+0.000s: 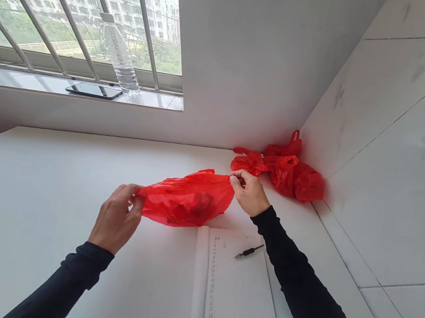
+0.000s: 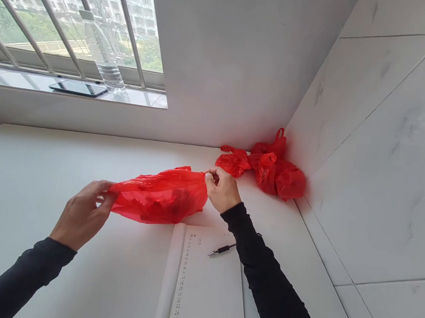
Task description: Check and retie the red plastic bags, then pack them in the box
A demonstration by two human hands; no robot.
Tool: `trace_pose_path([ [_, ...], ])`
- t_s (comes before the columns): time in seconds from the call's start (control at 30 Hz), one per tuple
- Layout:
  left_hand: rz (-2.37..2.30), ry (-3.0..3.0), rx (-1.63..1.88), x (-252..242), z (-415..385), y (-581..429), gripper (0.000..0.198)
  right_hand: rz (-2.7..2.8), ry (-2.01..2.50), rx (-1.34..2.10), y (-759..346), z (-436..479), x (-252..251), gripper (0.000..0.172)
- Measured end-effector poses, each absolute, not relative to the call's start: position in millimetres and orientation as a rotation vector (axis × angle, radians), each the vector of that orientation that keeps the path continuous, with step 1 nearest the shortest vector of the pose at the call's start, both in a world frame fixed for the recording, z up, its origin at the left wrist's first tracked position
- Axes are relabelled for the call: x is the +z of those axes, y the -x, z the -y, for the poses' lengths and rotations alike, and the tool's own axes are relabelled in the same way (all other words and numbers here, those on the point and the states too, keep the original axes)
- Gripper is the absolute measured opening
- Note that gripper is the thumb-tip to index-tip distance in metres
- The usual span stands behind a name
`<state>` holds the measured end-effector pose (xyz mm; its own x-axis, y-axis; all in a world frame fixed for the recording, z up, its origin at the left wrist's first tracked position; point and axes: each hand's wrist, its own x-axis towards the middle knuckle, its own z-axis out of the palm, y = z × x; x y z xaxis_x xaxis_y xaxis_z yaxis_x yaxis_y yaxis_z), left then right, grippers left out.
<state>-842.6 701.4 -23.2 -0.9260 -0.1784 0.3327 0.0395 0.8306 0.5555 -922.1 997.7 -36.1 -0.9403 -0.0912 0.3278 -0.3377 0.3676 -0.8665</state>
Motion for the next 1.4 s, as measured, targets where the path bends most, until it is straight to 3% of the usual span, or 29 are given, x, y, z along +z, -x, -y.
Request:
trace_pose_path([
  [0.13, 2.621, 0.194, -0.739, -28.1, -713.0, 838.3, 0.048, 2.426, -0.557, 1.623, 911.5, -990.9, -31.3, 0.025],
  [0.23, 2.684, 0.21, -0.662, -29.0, -720.3, 835.7, 0.029, 2.535, -0.679, 1.543, 902.5, -984.6, -26.5, 0.028],
  [0.4, 2.538, -0.29, -0.891, -18.5, -711.4, 839.2, 0.025, 2.513, -0.404, 1.45, 913.4, -999.2, -27.6, 0.018],
  [0.57, 2.401, -0.298, -1.046, -11.8, -703.2, 841.2, 0.03, 2.384, -0.34, 1.348, 916.9, -1005.3, -23.9, 0.006],
  [0.67, 2.466, -0.206, -1.078, -14.7, -711.3, 838.6, 0.041, 2.203, -0.56, 1.313, 900.6, -989.8, -17.3, 0.013],
  [0.73, 2.539, -0.154, -1.015, -17.8, -718.2, 836.7, 0.038, 2.18, -0.788, 1.319, 889.0, -977.2, -16.4, 0.017],
  [0.83, 2.551, -0.006, -0.911, -21.5, -724.1, 835.3, 0.029, 2.371, -0.982, 1.154, 881.3, -965.3, -22.3, 0.027],
  [1.0, 2.413, -0.15, -0.803, -13.8, -720.4, 833.2, 0.024, 2.848, -0.74, 0.819, 888.2, -970.5, -28.9, 0.03],
  [1.23, 2.427, -0.15, -1.363, -2.4, -728.6, 826.8, 0.024, 3.062, -0.734, 0.757, 881.4, -970.4, -20.6, 0.023],
  [1.4, 2.665, -0.081, -1.227, -10.8, -742.7, 825.1, 0.043, 2.898, -1.108, 0.797, 874.0, -958.1, -29.2, 0.021],
])
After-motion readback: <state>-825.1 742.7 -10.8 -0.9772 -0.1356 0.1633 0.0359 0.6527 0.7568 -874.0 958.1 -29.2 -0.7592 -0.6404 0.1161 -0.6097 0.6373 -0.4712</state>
